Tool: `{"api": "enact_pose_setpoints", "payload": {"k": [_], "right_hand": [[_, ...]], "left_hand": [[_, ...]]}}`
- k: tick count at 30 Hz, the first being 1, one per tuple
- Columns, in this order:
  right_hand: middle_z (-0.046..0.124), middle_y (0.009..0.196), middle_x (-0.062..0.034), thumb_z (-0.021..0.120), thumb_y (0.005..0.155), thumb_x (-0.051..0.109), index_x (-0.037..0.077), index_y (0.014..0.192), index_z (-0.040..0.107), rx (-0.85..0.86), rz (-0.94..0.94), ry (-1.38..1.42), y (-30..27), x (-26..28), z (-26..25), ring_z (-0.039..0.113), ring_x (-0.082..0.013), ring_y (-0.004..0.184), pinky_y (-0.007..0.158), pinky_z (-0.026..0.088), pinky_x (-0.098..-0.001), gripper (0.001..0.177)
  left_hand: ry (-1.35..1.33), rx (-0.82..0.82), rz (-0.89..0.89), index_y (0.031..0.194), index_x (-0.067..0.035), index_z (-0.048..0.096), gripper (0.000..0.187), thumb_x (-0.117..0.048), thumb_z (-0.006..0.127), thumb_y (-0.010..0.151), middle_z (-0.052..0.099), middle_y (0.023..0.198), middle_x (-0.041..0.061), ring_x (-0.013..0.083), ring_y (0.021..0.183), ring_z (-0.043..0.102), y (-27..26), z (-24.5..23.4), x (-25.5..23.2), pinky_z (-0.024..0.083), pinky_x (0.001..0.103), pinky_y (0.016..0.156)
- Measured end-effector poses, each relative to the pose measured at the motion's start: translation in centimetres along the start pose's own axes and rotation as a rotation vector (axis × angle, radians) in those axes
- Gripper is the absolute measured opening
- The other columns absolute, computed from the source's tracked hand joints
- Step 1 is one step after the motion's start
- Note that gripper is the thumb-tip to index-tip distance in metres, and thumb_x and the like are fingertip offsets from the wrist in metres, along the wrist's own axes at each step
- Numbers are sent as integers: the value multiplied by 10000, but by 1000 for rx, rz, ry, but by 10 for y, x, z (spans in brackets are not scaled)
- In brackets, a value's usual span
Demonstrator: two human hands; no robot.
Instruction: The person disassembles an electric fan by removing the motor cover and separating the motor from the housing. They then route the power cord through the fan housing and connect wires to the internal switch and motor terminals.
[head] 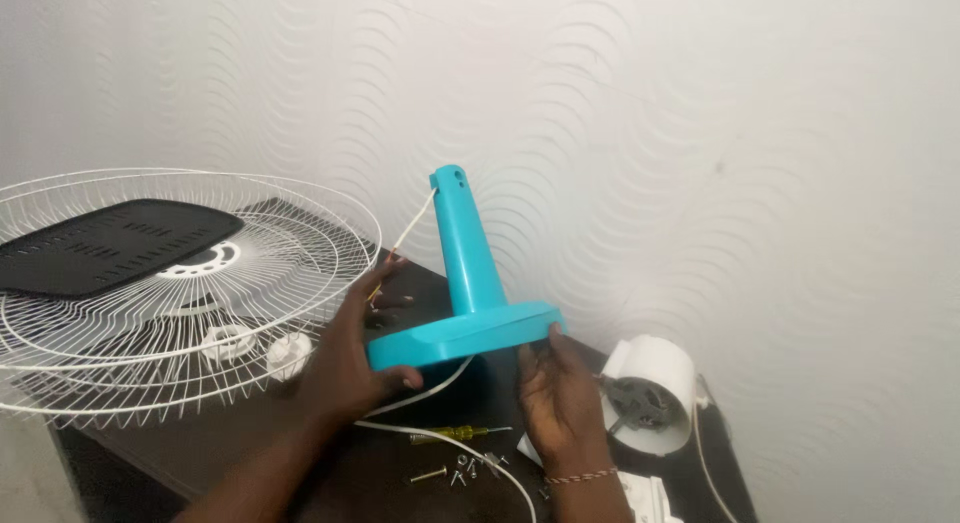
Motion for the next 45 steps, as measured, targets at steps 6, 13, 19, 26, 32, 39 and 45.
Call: {"api": "enact_pose_setpoints", "payload": {"k": [6, 13, 19, 26, 32, 39, 45], "right_hand": [[630, 1149, -150, 591, 991, 83, -42, 1173, 515, 22, -64, -55, -6, 3, 15, 680, -223, 1095, 924, 569, -296, 233], [655, 1234, -159, 605, 922, 76, -39, 1304, 530, 90, -16, -73, -13, -3, 27, 656, -249, 1191, 986, 516, -327, 406], [641, 1127, -81, 638, 939, 78, 27, 1312, 521, 79, -82, -212, -13, 14, 20, 635, -199, 1052, 944, 576, -360, 395], [610, 1121, -85, 621, 898, 83, 21, 1333, 519, -52, -243, -343, -16, 57, 6, 608, -193, 949, 878, 549, -383, 451], [610, 1240, -129, 589, 913, 91, 1, 1368, 518, -248, -319, -447, -16, 87, -15, 588, -206, 977, 916, 546, -384, 469], [614, 1267, -158, 549, 937, 74, -14, 1363, 525, -281, -289, -610, -19, 86, -17, 564, -241, 1044, 919, 536, -402, 436], [641, 1260, -165, 523, 922, 63, -17, 1328, 545, -326, -304, -676, -23, 91, -17, 602, -258, 1037, 931, 564, -423, 415]], "left_hand": [[77, -6, -160, 1507, -176, 437, 1153, -967, 332, 676, 581, 1434, 214, 387, 1162, 655, -3, 9, 33, 565, 529, 904], [11, -89, -164, 1360, -127, 584, 878, -812, 399, 842, 761, 1079, 202, 316, 953, 787, 4, 8, 56, 614, 493, 823], [133, -78, -398, 1316, -123, 604, 593, -530, 632, 885, 779, 1070, 179, 278, 920, 790, 6, 9, 67, 618, 459, 817], [-3, -38, -488, 1388, -118, 510, 596, -394, 689, 892, 739, 1166, 178, 284, 954, 781, 5, 16, 66, 625, 468, 850], [-4, -40, -460, 1405, -129, 494, 557, -336, 648, 911, 748, 1166, 185, 297, 936, 803, 4, 15, 61, 638, 474, 843], [68, -35, -423, 1536, -186, 281, 857, -397, 722, 832, 698, 1225, 220, 329, 1006, 761, 1, 17, 51, 621, 501, 867], [217, -36, -401, 1475, -119, 312, 769, -395, 703, 873, 708, 1190, 233, 353, 963, 766, -3, 16, 59, 605, 511, 845]]}}
Point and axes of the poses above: each hand's wrist, its own y-axis towards the middle knuckle, its own z-axis out of the palm, x = y × z, the point moved 8 cm from there along y, towards the middle knuckle
